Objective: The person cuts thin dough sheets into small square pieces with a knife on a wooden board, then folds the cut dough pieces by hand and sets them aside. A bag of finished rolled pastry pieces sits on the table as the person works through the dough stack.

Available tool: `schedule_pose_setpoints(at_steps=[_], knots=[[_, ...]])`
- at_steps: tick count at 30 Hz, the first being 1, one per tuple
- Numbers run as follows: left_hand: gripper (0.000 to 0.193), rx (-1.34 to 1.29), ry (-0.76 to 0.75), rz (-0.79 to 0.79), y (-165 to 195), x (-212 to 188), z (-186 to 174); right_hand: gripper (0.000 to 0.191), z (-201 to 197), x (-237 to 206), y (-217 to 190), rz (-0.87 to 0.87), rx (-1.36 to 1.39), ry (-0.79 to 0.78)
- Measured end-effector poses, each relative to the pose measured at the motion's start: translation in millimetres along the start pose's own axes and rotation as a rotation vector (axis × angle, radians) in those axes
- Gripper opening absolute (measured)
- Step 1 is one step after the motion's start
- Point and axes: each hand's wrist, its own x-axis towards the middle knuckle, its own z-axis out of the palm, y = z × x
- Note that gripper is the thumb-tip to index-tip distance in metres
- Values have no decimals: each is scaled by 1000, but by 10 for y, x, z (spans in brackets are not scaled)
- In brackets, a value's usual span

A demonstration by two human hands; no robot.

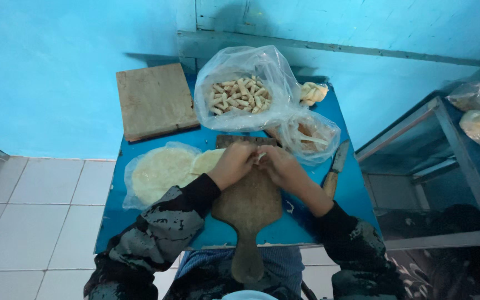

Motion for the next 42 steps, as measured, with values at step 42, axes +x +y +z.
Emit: schedule_pose_setpoints(at_steps=[42], knots=[[19,407,-23,111,61,31,-50,45,-60,142,-5,-31,-272,10]])
